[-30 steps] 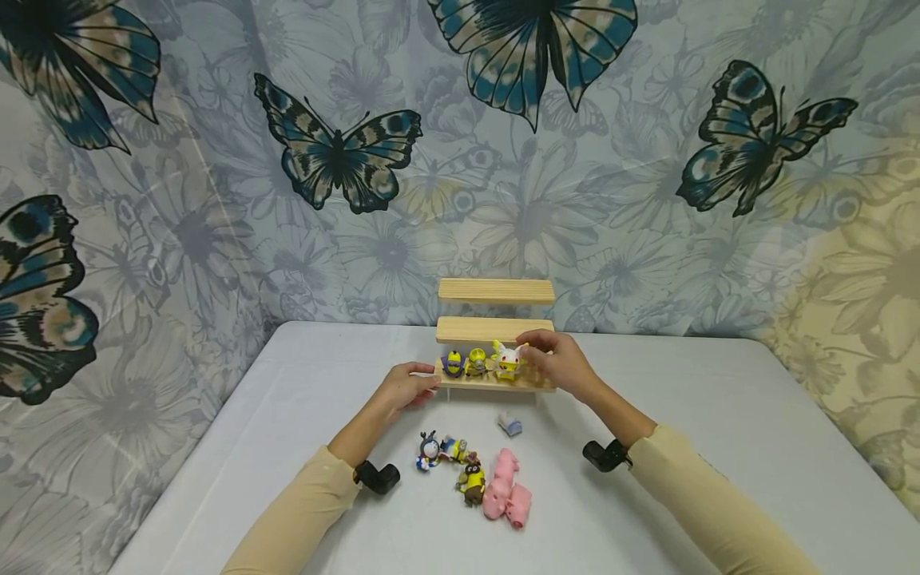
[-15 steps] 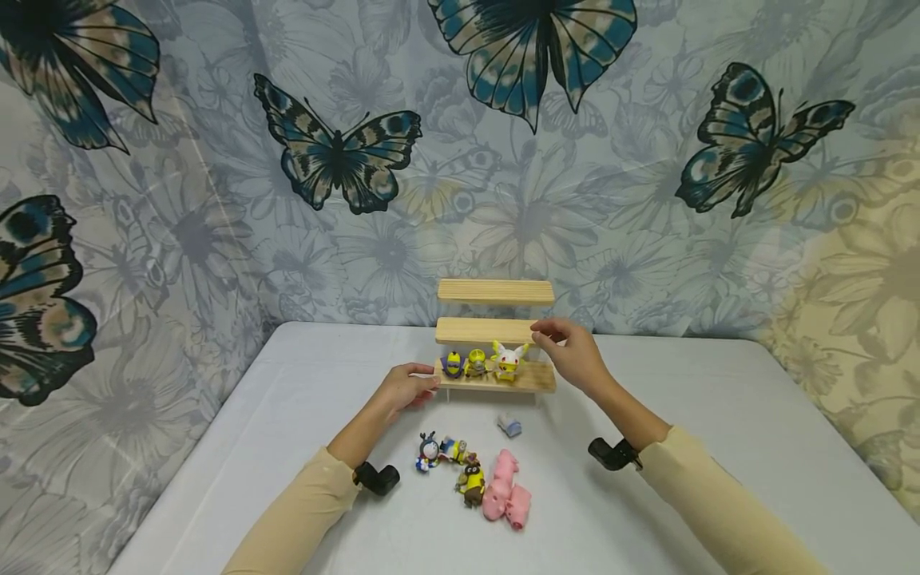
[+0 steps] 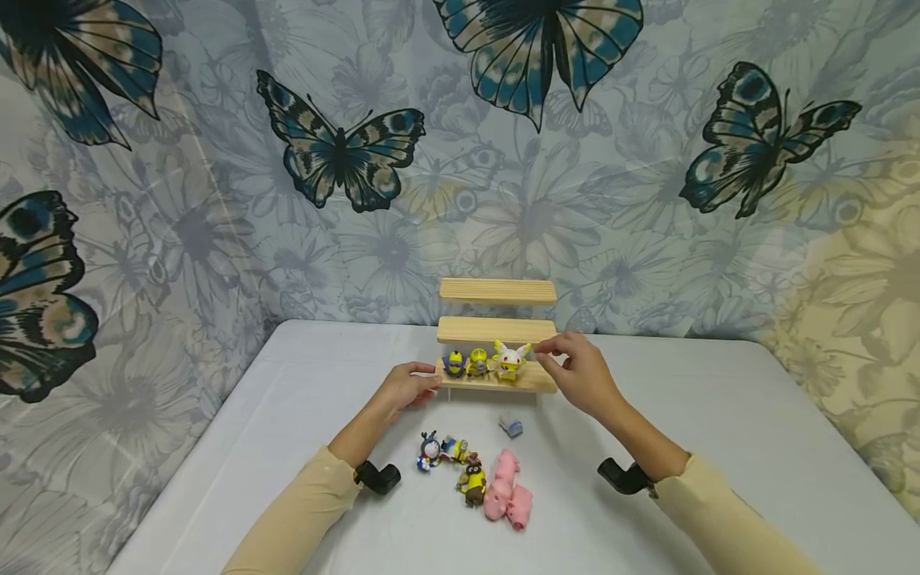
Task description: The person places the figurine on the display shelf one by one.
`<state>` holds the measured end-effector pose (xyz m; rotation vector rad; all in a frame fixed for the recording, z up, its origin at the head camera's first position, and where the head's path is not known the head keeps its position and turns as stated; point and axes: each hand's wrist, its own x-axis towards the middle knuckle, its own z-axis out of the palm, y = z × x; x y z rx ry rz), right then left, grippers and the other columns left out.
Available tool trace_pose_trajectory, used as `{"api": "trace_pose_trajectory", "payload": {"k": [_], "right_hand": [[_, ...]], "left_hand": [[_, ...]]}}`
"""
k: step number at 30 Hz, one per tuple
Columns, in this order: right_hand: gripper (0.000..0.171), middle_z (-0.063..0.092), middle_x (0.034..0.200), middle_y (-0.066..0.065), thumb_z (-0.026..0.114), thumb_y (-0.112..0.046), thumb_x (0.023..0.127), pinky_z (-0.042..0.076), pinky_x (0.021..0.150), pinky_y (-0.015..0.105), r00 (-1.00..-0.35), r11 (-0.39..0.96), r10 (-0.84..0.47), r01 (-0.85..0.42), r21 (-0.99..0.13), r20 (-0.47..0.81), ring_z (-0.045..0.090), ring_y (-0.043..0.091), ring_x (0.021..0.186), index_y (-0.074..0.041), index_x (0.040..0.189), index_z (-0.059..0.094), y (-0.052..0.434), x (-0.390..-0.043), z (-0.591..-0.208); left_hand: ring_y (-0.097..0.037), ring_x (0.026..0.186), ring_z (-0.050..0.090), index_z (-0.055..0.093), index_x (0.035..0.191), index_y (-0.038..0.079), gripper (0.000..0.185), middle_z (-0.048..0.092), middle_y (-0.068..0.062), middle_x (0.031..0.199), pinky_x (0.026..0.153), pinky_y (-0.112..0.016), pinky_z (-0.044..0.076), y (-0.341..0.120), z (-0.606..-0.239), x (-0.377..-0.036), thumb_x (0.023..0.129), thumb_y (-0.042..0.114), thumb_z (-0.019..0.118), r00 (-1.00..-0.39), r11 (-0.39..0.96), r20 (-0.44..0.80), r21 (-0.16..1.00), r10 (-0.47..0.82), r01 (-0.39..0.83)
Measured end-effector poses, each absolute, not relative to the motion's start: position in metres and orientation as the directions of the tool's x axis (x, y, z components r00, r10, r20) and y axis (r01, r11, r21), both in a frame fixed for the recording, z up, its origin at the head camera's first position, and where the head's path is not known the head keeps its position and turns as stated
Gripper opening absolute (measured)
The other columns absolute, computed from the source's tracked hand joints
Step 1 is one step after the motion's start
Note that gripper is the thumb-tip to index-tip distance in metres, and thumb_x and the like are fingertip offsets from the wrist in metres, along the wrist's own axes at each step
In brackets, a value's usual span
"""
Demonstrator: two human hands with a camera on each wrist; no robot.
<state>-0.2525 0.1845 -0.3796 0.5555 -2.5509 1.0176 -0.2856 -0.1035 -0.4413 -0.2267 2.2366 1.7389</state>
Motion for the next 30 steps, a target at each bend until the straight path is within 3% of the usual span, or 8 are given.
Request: {"api": "trace_pose_trajectory", "payload": {"k": [6, 18, 23, 30], "right_hand": [[0.008, 0.069, 0.092, 0.005, 0.069, -0.003, 0.088, 0.047, 0.063, 0.025, -0.804, 0.644, -0.330, -0.575, -0.505, 0.495, 0.055, 0.023, 0.082, -0.005, 0.094, 0.073, 0.183, -0.243, -0.384], [0.013, 0.069, 0.092, -0.003, 0.070, -0.002, 0.086, 0.049, 0.070, 0.028, -0.693, 0.589, -0.577, -0.719, -0.368, 0.431, 0.058, 0.014, 0.086, -0.013, 0.093, 0.072, 0.176, -0.234, -0.405], [0.011, 0.068, 0.094, -0.004, 0.071, -0.006, 0.086, 0.051, 0.078, 0.032, -0.664, 0.585, -0.658, -0.748, -0.313, 0.356, 0.059, 0.016, 0.091, -0.013, 0.095, 0.072, 0.172, -0.234, -0.415], [0.017, 0.068, 0.102, 0.000, 0.074, -0.006, 0.082, 0.052, 0.079, 0.032, -0.609, 0.562, -0.748, -0.793, -0.236, 0.265, 0.058, 0.018, 0.095, -0.011, 0.098, 0.073, 0.169, -0.235, -0.421]], "left_hand": [[-0.015, 0.081, 0.067, 0.059, 0.127, 0.006, 0.039, 0.074, -0.009, 0.102, 0.070, -0.027, 0.051, -0.103, -0.441, -0.286, 0.092, 0.021, 0.067, -0.942, 0.258, -0.331, 0.916, 0.056, -0.307], [-0.017, 0.083, 0.068, 0.061, 0.123, 0.006, 0.037, 0.075, -0.008, 0.101, 0.072, -0.029, 0.052, -0.103, -0.441, -0.285, 0.091, 0.023, 0.068, -0.948, 0.276, -0.315, 0.915, 0.039, -0.293], [-0.016, 0.082, 0.068, 0.062, 0.122, 0.006, 0.036, 0.075, -0.007, 0.100, 0.071, -0.030, 0.052, -0.103, -0.440, -0.284, 0.091, 0.023, 0.068, -0.949, 0.292, -0.315, 0.911, 0.033, -0.292], [-0.015, 0.082, 0.067, 0.062, 0.123, 0.006, 0.037, 0.075, -0.006, 0.100, 0.071, -0.029, 0.051, -0.104, -0.438, -0.282, 0.090, 0.023, 0.068, -0.951, 0.312, -0.309, 0.907, 0.031, -0.284]]}}
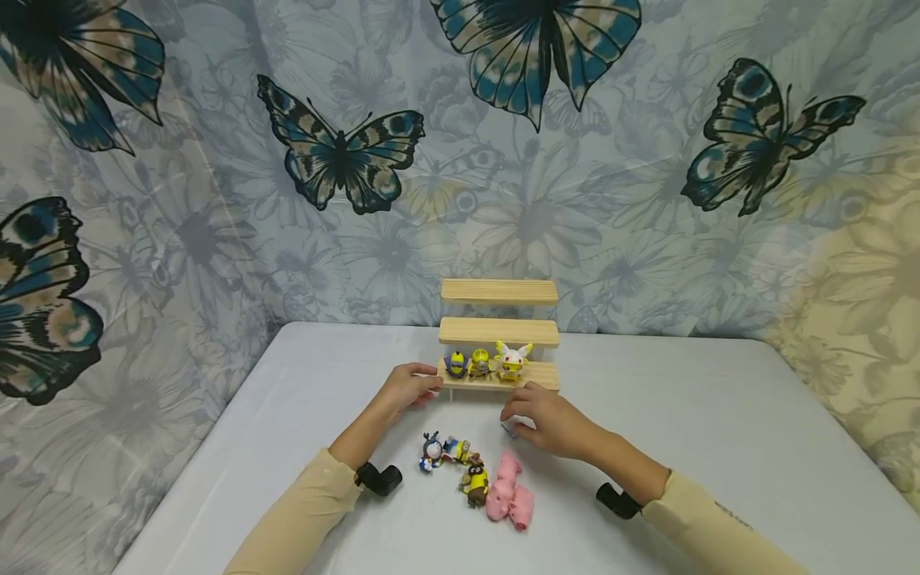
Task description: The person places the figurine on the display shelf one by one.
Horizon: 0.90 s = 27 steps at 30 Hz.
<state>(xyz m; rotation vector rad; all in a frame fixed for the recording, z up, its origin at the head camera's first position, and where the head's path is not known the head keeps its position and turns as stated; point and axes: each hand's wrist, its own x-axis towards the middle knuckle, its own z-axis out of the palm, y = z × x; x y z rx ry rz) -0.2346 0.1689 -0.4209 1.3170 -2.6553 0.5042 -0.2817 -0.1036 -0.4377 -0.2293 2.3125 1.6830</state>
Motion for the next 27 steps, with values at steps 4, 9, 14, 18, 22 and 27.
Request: {"api": "trace_pose_trajectory", "payload": {"k": [4, 9, 14, 18, 22, 27], "right_hand": [[0.021, 0.067, 0.106, 0.002, 0.076, -0.005, 0.080, 0.052, 0.082, 0.032, -0.566, 0.537, -0.792, -0.824, -0.180, 0.231, 0.058, 0.020, 0.099, -0.011, 0.101, 0.072, 0.168, -0.236, -0.422], [0.023, 0.067, 0.109, 0.006, 0.075, -0.006, 0.080, 0.052, 0.084, 0.033, -0.486, 0.496, -0.854, -0.868, 0.010, 0.186, 0.058, 0.022, 0.102, -0.013, 0.102, 0.072, 0.166, -0.239, -0.422], [0.023, 0.067, 0.110, 0.006, 0.076, -0.006, 0.080, 0.051, 0.087, 0.035, -0.447, 0.470, -0.878, -0.873, 0.131, 0.170, 0.057, 0.023, 0.102, -0.015, 0.101, 0.073, 0.164, -0.239, -0.423], [0.025, 0.067, 0.112, 0.006, 0.072, -0.002, 0.083, 0.052, 0.086, 0.035, -0.470, 0.484, -0.873, -0.867, 0.117, 0.129, 0.057, 0.023, 0.103, -0.017, 0.103, 0.073, 0.164, -0.242, -0.422], [0.026, 0.068, 0.113, 0.005, 0.070, -0.001, 0.084, 0.052, 0.083, 0.034, -0.495, 0.503, -0.864, -0.859, 0.100, 0.092, 0.057, 0.022, 0.102, -0.018, 0.104, 0.073, 0.164, -0.244, -0.423], [0.022, 0.068, 0.110, 0.002, 0.071, -0.004, 0.085, 0.051, 0.081, 0.032, -0.493, 0.500, -0.866, -0.855, 0.137, 0.080, 0.056, 0.020, 0.098, -0.018, 0.102, 0.073, 0.165, -0.245, -0.427]], "left_hand": [[-0.013, 0.080, 0.066, 0.064, 0.121, 0.006, 0.035, 0.075, -0.007, 0.102, 0.071, -0.029, 0.050, -0.102, -0.437, -0.281, 0.091, 0.022, 0.067, -0.954, 0.332, -0.299, 0.904, 0.037, -0.271], [-0.016, 0.083, 0.067, 0.064, 0.119, 0.005, 0.033, 0.074, -0.010, 0.103, 0.071, -0.028, 0.050, -0.101, -0.438, -0.281, 0.091, 0.020, 0.067, -0.955, 0.337, -0.296, 0.902, 0.028, -0.270], [-0.018, 0.083, 0.068, 0.064, 0.118, 0.004, 0.033, 0.075, -0.010, 0.100, 0.070, -0.029, 0.050, -0.102, -0.438, -0.281, 0.090, 0.021, 0.067, -0.955, 0.339, -0.298, 0.900, 0.017, -0.274], [-0.015, 0.080, 0.067, 0.064, 0.117, 0.005, 0.034, 0.075, -0.009, 0.100, 0.072, -0.030, 0.050, -0.102, -0.438, -0.282, 0.089, 0.023, 0.069, -0.954, 0.336, -0.301, 0.900, 0.017, -0.278], [-0.016, 0.081, 0.066, 0.063, 0.117, 0.004, 0.033, 0.075, -0.008, 0.100, 0.073, -0.031, 0.051, -0.102, -0.437, -0.283, 0.090, 0.023, 0.069, -0.951, 0.335, -0.307, 0.899, 0.021, -0.283], [-0.014, 0.079, 0.065, 0.063, 0.116, 0.003, 0.033, 0.074, -0.010, 0.102, 0.071, -0.029, 0.051, -0.102, -0.438, -0.285, 0.089, 0.020, 0.070, -0.951, 0.329, -0.310, 0.900, 0.023, -0.285]]}}
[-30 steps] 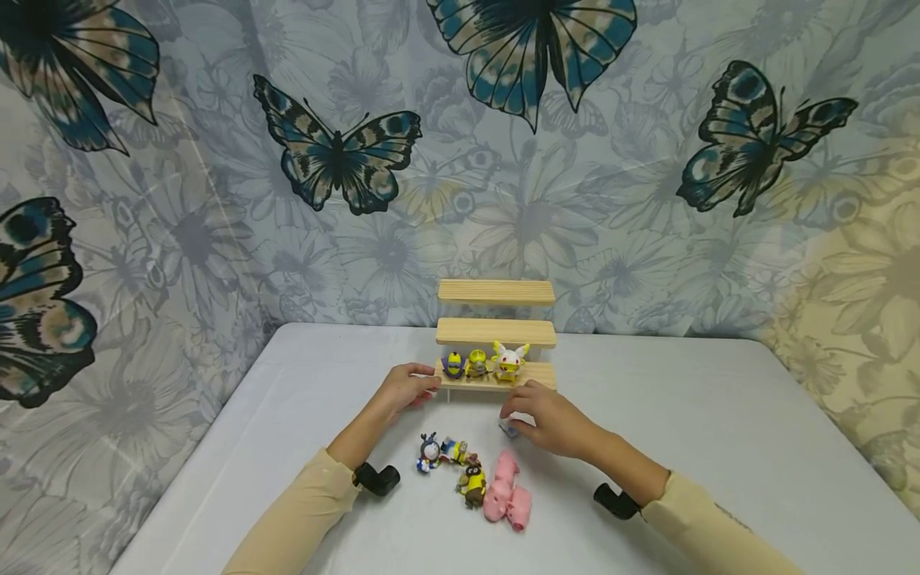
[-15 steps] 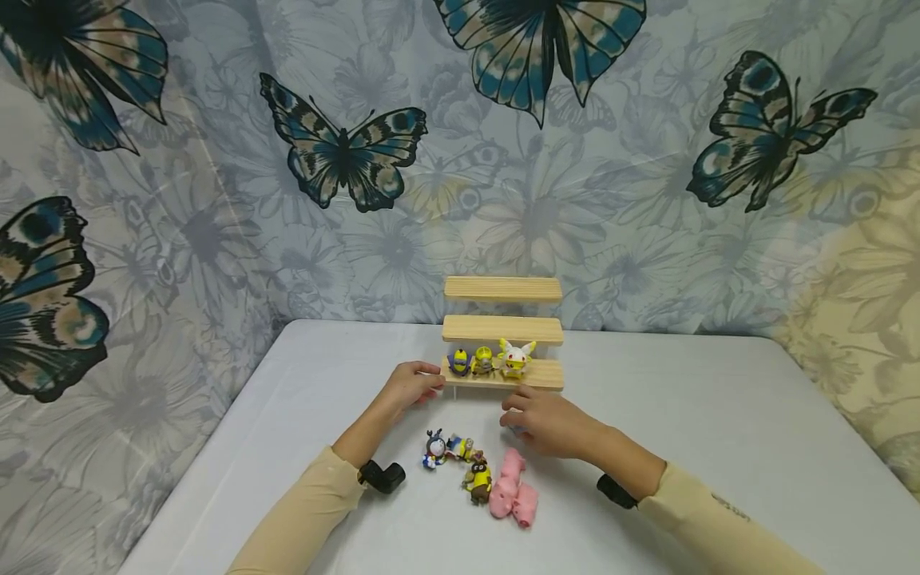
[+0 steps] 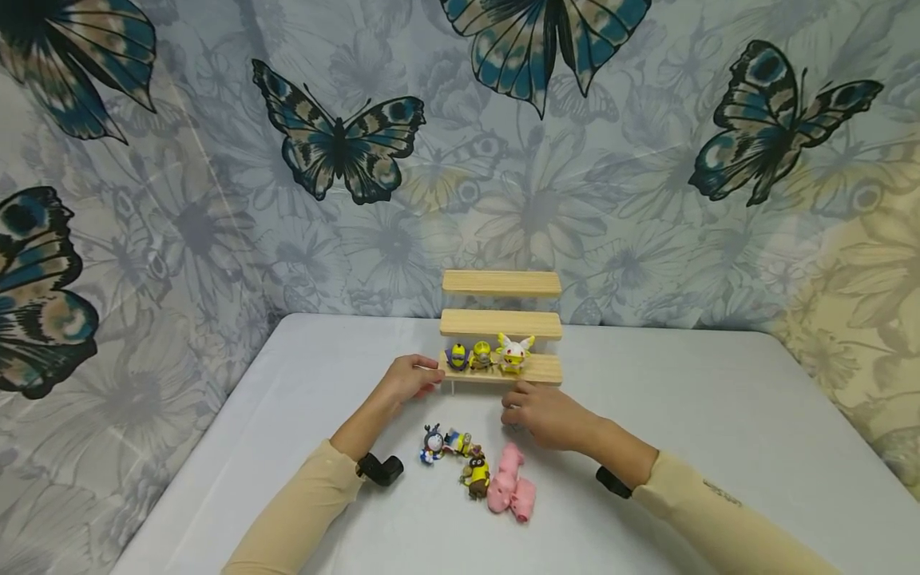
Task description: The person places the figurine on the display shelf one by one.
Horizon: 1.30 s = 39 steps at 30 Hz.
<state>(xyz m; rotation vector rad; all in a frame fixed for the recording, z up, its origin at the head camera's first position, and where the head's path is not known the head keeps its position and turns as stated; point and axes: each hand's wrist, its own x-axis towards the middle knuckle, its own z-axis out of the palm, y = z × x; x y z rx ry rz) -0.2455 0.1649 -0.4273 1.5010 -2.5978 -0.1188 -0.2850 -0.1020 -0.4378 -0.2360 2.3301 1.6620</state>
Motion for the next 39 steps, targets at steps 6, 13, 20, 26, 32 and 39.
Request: {"api": "trace_pose_trajectory", "payload": {"k": [6, 13, 20, 26, 32, 39], "right_hand": [[0.014, 0.064, 0.095, -0.002, 0.071, -0.008, 0.086, 0.049, 0.076, 0.029, -0.482, 0.493, -0.870, -0.849, 0.188, 0.108, 0.053, 0.016, 0.090, -0.018, 0.095, 0.074, 0.163, -0.247, -0.434], [0.007, 0.052, 0.081, -0.003, 0.071, -0.012, 0.086, 0.044, 0.068, 0.027, -0.459, 0.476, -0.879, -0.830, 0.292, 0.128, 0.049, 0.014, 0.082, -0.019, 0.087, 0.070, 0.161, -0.245, -0.438], [0.009, 0.048, 0.076, -0.003, 0.073, -0.012, 0.082, 0.042, 0.068, 0.028, -0.436, 0.454, -0.890, -0.814, 0.361, 0.137, 0.048, 0.015, 0.078, -0.018, 0.083, 0.067, 0.162, -0.245, -0.438], [0.010, 0.053, 0.076, -0.003, 0.074, -0.011, 0.080, 0.043, 0.068, 0.028, -0.421, 0.454, -0.891, -0.818, 0.353, 0.170, 0.050, 0.015, 0.076, -0.017, 0.085, 0.068, 0.165, -0.245, -0.439], [0.014, 0.058, 0.076, -0.003, 0.077, -0.011, 0.077, 0.046, 0.067, 0.028, -0.437, 0.481, -0.877, -0.818, 0.315, 0.202, 0.053, 0.015, 0.076, -0.017, 0.087, 0.068, 0.169, -0.243, -0.439], [0.021, 0.064, 0.083, -0.002, 0.080, -0.019, 0.078, 0.050, 0.069, 0.028, -0.498, 0.536, -0.840, -0.824, 0.185, 0.216, 0.056, 0.015, 0.080, -0.015, 0.096, 0.069, 0.178, -0.240, -0.439]], "left_hand": [[-0.010, 0.072, 0.062, 0.064, 0.115, 0.003, 0.033, 0.075, -0.008, 0.098, 0.064, -0.024, 0.047, -0.103, -0.440, -0.286, 0.088, 0.020, 0.071, -0.952, 0.334, -0.304, 0.900, 0.022, -0.280], [-0.010, 0.072, 0.062, 0.064, 0.115, 0.005, 0.033, 0.075, -0.006, 0.095, 0.066, -0.026, 0.048, -0.103, -0.441, -0.286, 0.088, 0.021, 0.071, -0.952, 0.331, -0.307, 0.900, 0.015, -0.285], [-0.011, 0.075, 0.063, 0.064, 0.116, 0.004, 0.033, 0.075, -0.006, 0.097, 0.069, -0.028, 0.049, -0.104, -0.441, -0.285, 0.089, 0.021, 0.070, -0.952, 0.315, -0.307, 0.905, 0.020, -0.285], [-0.011, 0.076, 0.064, 0.064, 0.116, 0.005, 0.033, 0.075, -0.006, 0.097, 0.067, -0.027, 0.049, -0.104, -0.442, -0.285, 0.089, 0.022, 0.070, -0.954, 0.318, -0.298, 0.907, 0.019, -0.277], [-0.013, 0.076, 0.064, 0.064, 0.116, 0.004, 0.033, 0.075, -0.006, 0.097, 0.066, -0.026, 0.049, -0.104, -0.441, -0.285, 0.089, 0.022, 0.070, -0.955, 0.318, -0.295, 0.908, 0.021, -0.274], [-0.012, 0.074, 0.063, 0.063, 0.116, 0.003, 0.033, 0.075, -0.007, 0.096, 0.066, -0.027, 0.049, -0.103, -0.440, -0.283, 0.089, 0.020, 0.070, -0.957, 0.312, -0.289, 0.912, 0.027, -0.266]]}}
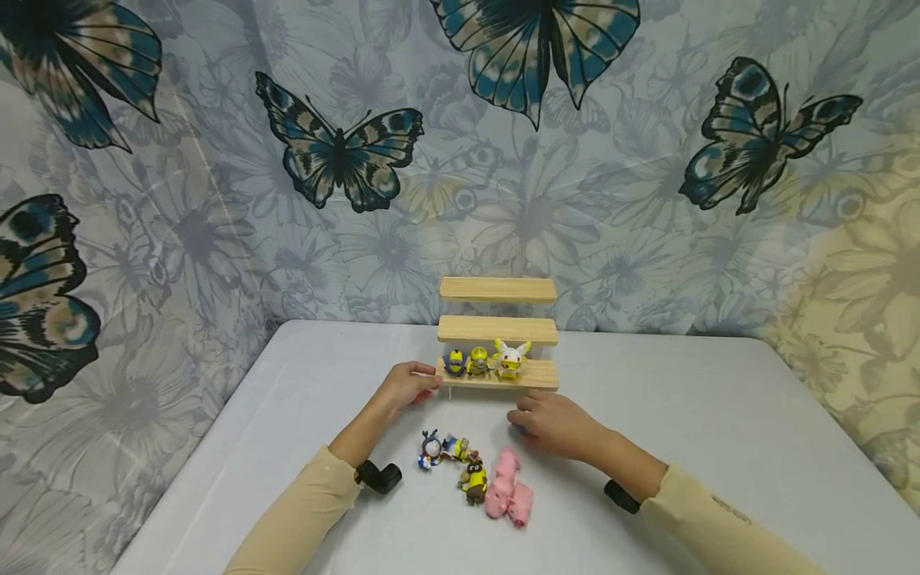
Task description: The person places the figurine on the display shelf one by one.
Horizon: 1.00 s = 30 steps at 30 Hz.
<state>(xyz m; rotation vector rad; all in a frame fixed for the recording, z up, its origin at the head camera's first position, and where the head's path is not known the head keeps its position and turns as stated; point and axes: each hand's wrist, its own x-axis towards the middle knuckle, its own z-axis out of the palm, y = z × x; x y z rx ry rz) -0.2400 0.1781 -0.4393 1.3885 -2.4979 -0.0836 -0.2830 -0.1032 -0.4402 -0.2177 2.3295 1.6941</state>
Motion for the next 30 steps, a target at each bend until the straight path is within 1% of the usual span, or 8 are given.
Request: {"api": "trace_pose_trajectory", "payload": {"k": [5, 8, 12, 17, 20, 23, 26, 30], "right_hand": [[0.020, 0.067, 0.089, -0.001, 0.076, -0.020, 0.082, 0.052, 0.068, 0.027, -0.556, 0.574, -0.800, -0.819, 0.017, 0.225, 0.059, 0.014, 0.084, -0.013, 0.100, 0.070, 0.184, -0.238, -0.440], [0.022, 0.067, 0.092, 0.000, 0.076, -0.020, 0.082, 0.053, 0.070, 0.027, -0.584, 0.588, -0.779, -0.807, -0.055, 0.229, 0.061, 0.014, 0.085, -0.011, 0.101, 0.072, 0.186, -0.239, -0.439], [0.024, 0.065, 0.093, 0.000, 0.076, -0.020, 0.082, 0.051, 0.071, 0.026, -0.632, 0.615, -0.743, -0.774, -0.150, 0.218, 0.059, 0.012, 0.083, -0.008, 0.102, 0.073, 0.190, -0.241, -0.437], [0.024, 0.065, 0.095, 0.000, 0.076, -0.019, 0.083, 0.049, 0.072, 0.026, -0.685, 0.614, -0.696, -0.723, -0.317, 0.215, 0.057, 0.014, 0.085, -0.006, 0.103, 0.073, 0.195, -0.244, -0.434], [0.022, 0.066, 0.094, -0.001, 0.075, -0.018, 0.084, 0.046, 0.069, 0.024, -0.709, 0.587, -0.672, -0.686, -0.430, 0.214, 0.056, 0.017, 0.081, -0.006, 0.102, 0.073, 0.196, -0.246, -0.433], [0.018, 0.067, 0.090, -0.002, 0.075, -0.017, 0.085, 0.043, 0.064, 0.021, -0.733, 0.562, -0.650, -0.642, -0.521, 0.202, 0.054, 0.022, 0.076, -0.007, 0.099, 0.073, 0.197, -0.248, -0.429], [0.016, 0.068, 0.089, -0.002, 0.075, -0.018, 0.085, 0.044, 0.062, 0.020, -0.755, 0.552, -0.630, -0.602, -0.576, 0.185, 0.054, 0.024, 0.076, -0.008, 0.098, 0.074, 0.198, -0.249, -0.426], [0.020, 0.068, 0.089, -0.002, 0.073, -0.016, 0.086, 0.046, 0.064, 0.021, -0.773, 0.555, -0.608, -0.576, -0.600, 0.180, 0.056, 0.027, 0.080, -0.004, 0.102, 0.073, 0.199, -0.250, -0.421]], "left_hand": [[-0.010, 0.071, 0.062, 0.063, 0.117, 0.003, 0.033, 0.075, -0.007, 0.097, 0.066, -0.027, 0.049, -0.101, -0.439, -0.282, 0.089, 0.020, 0.070, -0.956, 0.312, -0.293, 0.910, 0.023, -0.272], [-0.011, 0.072, 0.062, 0.063, 0.117, 0.003, 0.033, 0.075, -0.007, 0.098, 0.066, -0.026, 0.048, -0.102, -0.440, -0.282, 0.090, 0.021, 0.069, -0.956, 0.318, -0.294, 0.908, 0.024, -0.272], [-0.011, 0.074, 0.063, 0.063, 0.118, 0.004, 0.033, 0.074, -0.007, 0.099, 0.067, -0.027, 0.048, -0.103, -0.441, -0.282, 0.090, 0.022, 0.069, -0.954, 0.321, -0.300, 0.906, 0.029, -0.275], [-0.013, 0.076, 0.064, 0.063, 0.118, 0.004, 0.034, 0.074, -0.007, 0.099, 0.069, -0.028, 0.049, -0.103, -0.440, -0.282, 0.090, 0.022, 0.069, -0.953, 0.317, -0.300, 0.908, 0.034, -0.274], [-0.013, 0.077, 0.065, 0.063, 0.118, 0.004, 0.034, 0.074, -0.007, 0.099, 0.070, -0.029, 0.049, -0.103, -0.440, -0.282, 0.090, 0.022, 0.069, -0.954, 0.317, -0.298, 0.908, 0.034, -0.272], [-0.013, 0.077, 0.065, 0.063, 0.118, 0.004, 0.033, 0.074, -0.007, 0.099, 0.070, -0.029, 0.049, -0.103, -0.440, -0.282, 0.090, 0.022, 0.069, -0.954, 0.319, -0.297, 0.908, 0.032, -0.272], [-0.013, 0.076, 0.064, 0.063, 0.117, 0.004, 0.033, 0.074, -0.007, 0.099, 0.069, -0.029, 0.049, -0.103, -0.440, -0.283, 0.090, 0.022, 0.069, -0.955, 0.322, -0.296, 0.907, 0.030, -0.271], [-0.012, 0.076, 0.064, 0.063, 0.118, 0.004, 0.033, 0.075, -0.007, 0.100, 0.069, -0.029, 0.049, -0.102, -0.439, -0.283, 0.090, 0.022, 0.069, -0.954, 0.323, -0.298, 0.906, 0.031, -0.273]]}}
